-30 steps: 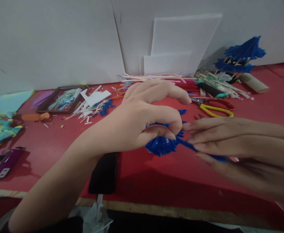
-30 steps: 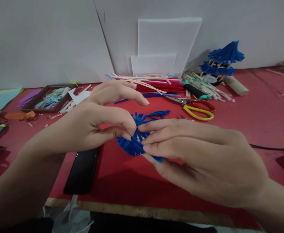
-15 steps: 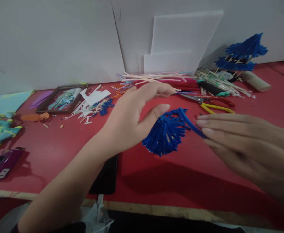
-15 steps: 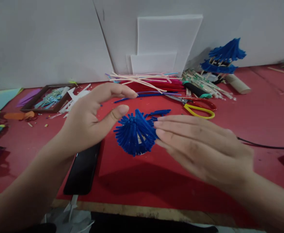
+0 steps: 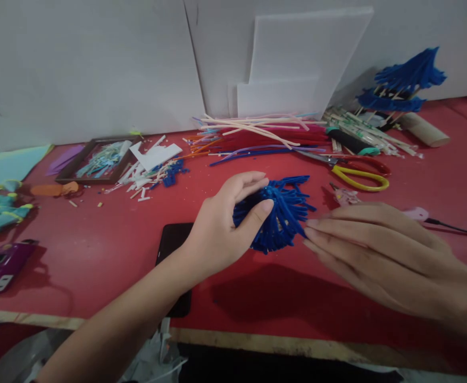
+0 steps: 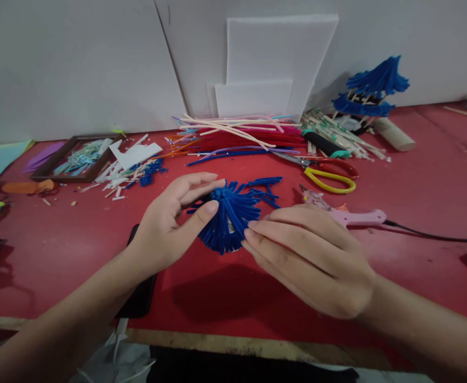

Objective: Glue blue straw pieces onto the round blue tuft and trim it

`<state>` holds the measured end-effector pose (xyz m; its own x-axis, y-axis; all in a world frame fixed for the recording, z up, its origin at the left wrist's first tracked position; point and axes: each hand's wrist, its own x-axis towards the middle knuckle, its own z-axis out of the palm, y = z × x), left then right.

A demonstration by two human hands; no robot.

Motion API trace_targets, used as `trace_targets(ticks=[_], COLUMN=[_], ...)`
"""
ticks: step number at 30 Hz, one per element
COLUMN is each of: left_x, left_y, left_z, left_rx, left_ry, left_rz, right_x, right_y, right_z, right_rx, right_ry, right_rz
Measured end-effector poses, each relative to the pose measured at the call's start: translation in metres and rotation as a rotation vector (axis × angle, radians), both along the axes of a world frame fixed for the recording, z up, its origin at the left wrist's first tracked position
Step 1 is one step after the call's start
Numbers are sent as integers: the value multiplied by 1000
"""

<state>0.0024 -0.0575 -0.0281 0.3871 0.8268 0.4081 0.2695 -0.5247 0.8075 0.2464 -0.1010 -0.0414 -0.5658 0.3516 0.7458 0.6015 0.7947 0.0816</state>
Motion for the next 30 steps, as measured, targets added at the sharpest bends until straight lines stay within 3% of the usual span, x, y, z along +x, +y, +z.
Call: trace_targets(ticks=[9, 22, 30], left_x=[3, 10, 11], left_y=[-2, -2, -1], left_z=[8, 12, 10], left_rx=[41, 61, 124], left_ry=[61, 92, 133], left_rz=[13, 35, 58], right_x=[-4, -8, -13], right_y=[2, 2, 7], right_z=[6, 5, 1], right_rx=[64, 20, 19], right_ry=[-124, -64, -59], right_rz=[23, 104, 78])
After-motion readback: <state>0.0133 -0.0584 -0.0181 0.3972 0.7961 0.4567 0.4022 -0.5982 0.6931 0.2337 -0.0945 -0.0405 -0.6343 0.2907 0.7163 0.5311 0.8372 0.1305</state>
